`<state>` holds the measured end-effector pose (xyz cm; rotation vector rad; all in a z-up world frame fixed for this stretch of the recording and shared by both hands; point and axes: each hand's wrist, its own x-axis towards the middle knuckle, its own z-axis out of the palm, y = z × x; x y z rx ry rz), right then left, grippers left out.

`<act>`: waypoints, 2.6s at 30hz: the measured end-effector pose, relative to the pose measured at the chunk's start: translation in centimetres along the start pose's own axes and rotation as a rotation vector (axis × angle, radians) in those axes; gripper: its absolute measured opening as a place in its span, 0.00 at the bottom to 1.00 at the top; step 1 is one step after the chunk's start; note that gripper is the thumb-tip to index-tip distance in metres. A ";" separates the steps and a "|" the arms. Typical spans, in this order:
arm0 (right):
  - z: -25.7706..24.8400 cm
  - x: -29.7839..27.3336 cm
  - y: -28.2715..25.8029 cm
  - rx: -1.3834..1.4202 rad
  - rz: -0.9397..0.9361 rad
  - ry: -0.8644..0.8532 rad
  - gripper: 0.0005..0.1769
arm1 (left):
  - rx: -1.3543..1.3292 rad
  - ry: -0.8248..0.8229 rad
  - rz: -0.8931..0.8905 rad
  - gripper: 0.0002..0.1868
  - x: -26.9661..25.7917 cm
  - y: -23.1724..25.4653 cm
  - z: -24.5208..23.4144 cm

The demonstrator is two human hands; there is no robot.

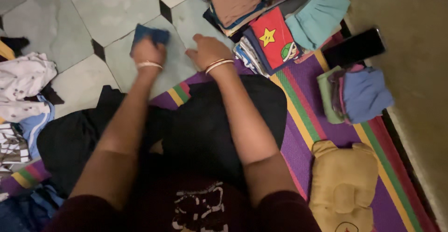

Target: The person sits on a mat and folds multiple garments one by one, including a peach top, blue jeans, a white patterned top, a maroon and yellow top, a light blue top, a black top, and a light blue graphic top. Each item is smoothed, folded, and placed into a growing stack.

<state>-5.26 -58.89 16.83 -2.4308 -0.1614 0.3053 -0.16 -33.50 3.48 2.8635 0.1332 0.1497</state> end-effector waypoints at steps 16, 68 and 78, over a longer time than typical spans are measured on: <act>-1.4 -1.7 -0.6 -0.102 0.079 -0.225 0.19 | -1.999 -0.626 -0.441 0.28 10.4 15.0 1.2; -4.7 0.7 3.4 0.093 0.252 0.288 0.23 | 0.081 -0.324 0.816 0.40 5.3 23.3 3.9; -3.2 3.0 9.3 0.724 0.045 0.805 0.54 | 0.142 -0.214 0.849 0.39 2.6 20.6 -4.3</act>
